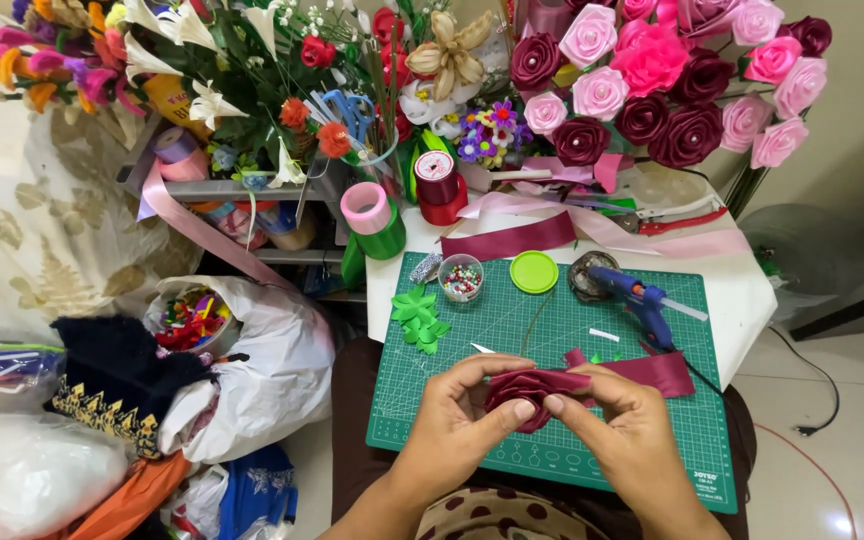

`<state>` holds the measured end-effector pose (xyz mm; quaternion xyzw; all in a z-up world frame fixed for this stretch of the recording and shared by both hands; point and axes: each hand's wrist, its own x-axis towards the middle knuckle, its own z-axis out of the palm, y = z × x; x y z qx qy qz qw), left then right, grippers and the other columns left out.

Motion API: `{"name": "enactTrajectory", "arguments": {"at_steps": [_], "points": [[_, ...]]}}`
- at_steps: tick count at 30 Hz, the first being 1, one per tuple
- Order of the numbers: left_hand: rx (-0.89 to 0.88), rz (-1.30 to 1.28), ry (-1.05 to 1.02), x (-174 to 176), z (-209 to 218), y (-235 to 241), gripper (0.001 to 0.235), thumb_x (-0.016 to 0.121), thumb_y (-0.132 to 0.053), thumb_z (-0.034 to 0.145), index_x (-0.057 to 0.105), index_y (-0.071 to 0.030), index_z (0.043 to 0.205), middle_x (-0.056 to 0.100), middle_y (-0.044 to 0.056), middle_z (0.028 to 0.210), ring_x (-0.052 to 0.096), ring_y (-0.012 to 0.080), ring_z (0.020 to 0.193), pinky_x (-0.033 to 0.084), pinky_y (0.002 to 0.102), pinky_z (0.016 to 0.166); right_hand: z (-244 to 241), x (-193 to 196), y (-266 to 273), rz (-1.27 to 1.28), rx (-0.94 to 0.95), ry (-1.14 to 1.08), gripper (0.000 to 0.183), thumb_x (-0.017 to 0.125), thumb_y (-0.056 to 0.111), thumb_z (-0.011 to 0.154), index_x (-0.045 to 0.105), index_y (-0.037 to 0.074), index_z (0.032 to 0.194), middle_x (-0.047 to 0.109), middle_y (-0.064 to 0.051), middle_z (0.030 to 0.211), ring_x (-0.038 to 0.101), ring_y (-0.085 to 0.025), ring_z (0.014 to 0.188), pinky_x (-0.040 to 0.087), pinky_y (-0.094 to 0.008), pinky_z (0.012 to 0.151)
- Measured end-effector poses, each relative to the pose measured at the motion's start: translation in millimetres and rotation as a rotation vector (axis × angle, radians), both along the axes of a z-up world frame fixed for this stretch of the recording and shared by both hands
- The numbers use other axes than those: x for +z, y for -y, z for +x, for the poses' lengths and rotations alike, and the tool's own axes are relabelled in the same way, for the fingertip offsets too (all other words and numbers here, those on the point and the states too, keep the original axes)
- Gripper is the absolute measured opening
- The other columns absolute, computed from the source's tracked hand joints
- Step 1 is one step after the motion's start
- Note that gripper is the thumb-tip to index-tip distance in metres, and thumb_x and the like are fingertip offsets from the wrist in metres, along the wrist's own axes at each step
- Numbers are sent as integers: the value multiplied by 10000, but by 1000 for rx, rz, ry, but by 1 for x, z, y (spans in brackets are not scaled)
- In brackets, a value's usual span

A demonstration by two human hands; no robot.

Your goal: The person is creating a decorative rose by folding, rolling, and gluing a maroon ribbon on a green cutting mat.

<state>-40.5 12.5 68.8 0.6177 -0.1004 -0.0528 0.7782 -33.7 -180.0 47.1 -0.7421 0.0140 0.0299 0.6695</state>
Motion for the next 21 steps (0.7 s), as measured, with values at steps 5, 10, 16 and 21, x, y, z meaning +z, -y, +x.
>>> {"name": "enactTrajectory", "arguments": {"at_steps": [5, 10, 16, 21], "points": [[35, 38, -118, 3, -1, -2, 376, 795, -166, 861, 736, 20, 1183, 774, 135, 1053, 745, 181, 928, 665, 307, 794, 3, 8, 0, -23, 116, 197, 187, 782, 134, 832, 861, 35, 970, 831, -77, 900, 752, -163, 888, 373, -415, 1232], [56, -24, -95, -5, 0, -5, 315, 784, -127, 878, 736, 17, 1154, 778, 151, 1066, 749, 201, 962, 665, 325, 820, 2, 7, -2, -7, 151, 224, 199, 788, 171, 836, 850, 49, 981, 804, -51, 896, 739, -159, 859, 353, -427, 1229], [8, -38, -30, -12, 5, -16, 344, 783, -164, 893, 720, 21, 1176, 760, 155, 1073, 738, 221, 959, 648, 328, 835, 6, 3, -1, 25, 158, 196, 283, 724, 246, 890, 845, 64, 1071, 820, -55, 938, 726, -178, 981, 311, -429, 1242], [-73, -29, -39, -27, 9, -35, 311, 786, -150, 906, 739, 39, 1149, 767, 124, 973, 707, 161, 850, 610, 279, 758, 15, 8, -7, 51, 176, 219, 166, 722, 201, 909, 850, 102, 947, 801, -40, 906, 737, -173, 892, 403, -395, 1132]]}}
